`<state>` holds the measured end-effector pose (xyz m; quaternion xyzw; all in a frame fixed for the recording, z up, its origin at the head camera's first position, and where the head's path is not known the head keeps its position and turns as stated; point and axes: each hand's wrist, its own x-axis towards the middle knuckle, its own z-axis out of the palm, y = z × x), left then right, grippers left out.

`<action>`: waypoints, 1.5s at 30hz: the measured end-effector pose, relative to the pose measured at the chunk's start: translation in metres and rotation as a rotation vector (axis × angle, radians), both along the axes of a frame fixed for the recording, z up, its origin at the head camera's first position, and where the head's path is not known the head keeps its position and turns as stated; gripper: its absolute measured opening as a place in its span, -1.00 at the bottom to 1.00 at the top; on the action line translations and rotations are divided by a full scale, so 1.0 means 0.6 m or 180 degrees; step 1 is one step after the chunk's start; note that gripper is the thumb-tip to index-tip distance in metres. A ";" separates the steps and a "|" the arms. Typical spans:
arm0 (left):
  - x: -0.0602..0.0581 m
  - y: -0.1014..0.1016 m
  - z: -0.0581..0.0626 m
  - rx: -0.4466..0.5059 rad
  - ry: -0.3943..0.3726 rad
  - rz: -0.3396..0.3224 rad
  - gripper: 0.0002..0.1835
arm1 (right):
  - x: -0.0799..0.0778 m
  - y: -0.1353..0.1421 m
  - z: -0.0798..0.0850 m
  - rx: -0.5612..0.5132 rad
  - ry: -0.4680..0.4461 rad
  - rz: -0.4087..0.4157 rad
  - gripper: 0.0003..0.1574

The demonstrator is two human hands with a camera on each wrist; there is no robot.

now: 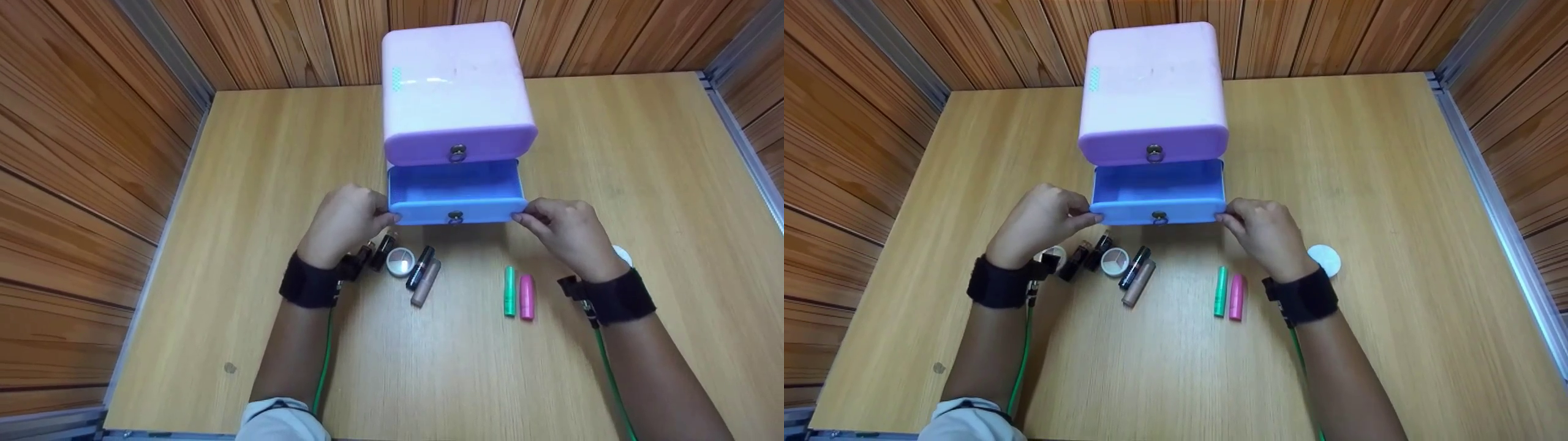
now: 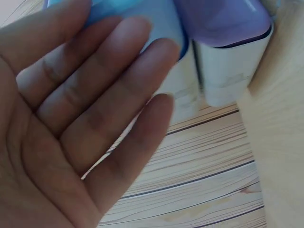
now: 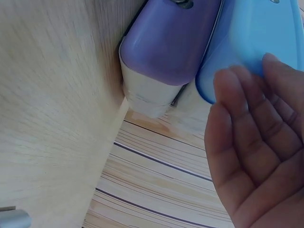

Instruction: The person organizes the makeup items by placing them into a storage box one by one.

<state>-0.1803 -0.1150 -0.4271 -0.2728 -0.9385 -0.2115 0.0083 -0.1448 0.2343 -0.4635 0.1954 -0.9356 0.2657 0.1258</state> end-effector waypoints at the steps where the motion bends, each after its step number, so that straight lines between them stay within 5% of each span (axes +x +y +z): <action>1: 0.002 0.000 0.002 -0.0046 -0.0042 -0.0006 -0.73 | 0.003 0.000 -0.001 0.0020 0.0011 0.0020 -0.82; 16: 0.027 0.008 0.025 -0.0359 -0.0554 -0.0238 -0.60 | 0.048 0.008 -0.014 0.0050 0.0135 0.0136 -0.92; 25: 0.026 0.010 0.024 -0.0418 -0.0940 -0.0292 -0.62 | 0.060 0.011 -0.026 0.0096 0.0166 0.0135 -0.92; 33: 0.003 -0.018 0.015 0.0291 -0.1292 -0.0448 -0.64 | 0.064 0.015 -0.031 0.0098 0.0107 0.0104 -0.90; 35: -0.009 -0.022 0.006 0.0597 -0.1162 -0.0301 -0.65 | 0.064 0.016 -0.031 0.0086 0.0146 0.0116 -0.91; 40: -0.048 -0.010 -0.035 0.1445 -0.0451 0.0483 -0.66 | 0.065 0.016 -0.031 0.0066 0.0174 0.0148 -0.92; 42: -0.061 -0.002 -0.053 0.1746 -0.0390 0.0690 -0.59 | 0.065 0.017 -0.030 0.0059 0.0153 0.0178 -0.91; 45: -0.073 0.010 -0.078 0.2134 -0.0547 0.0689 -0.48 | 0.067 0.022 -0.028 0.0049 0.0154 0.0210 -0.89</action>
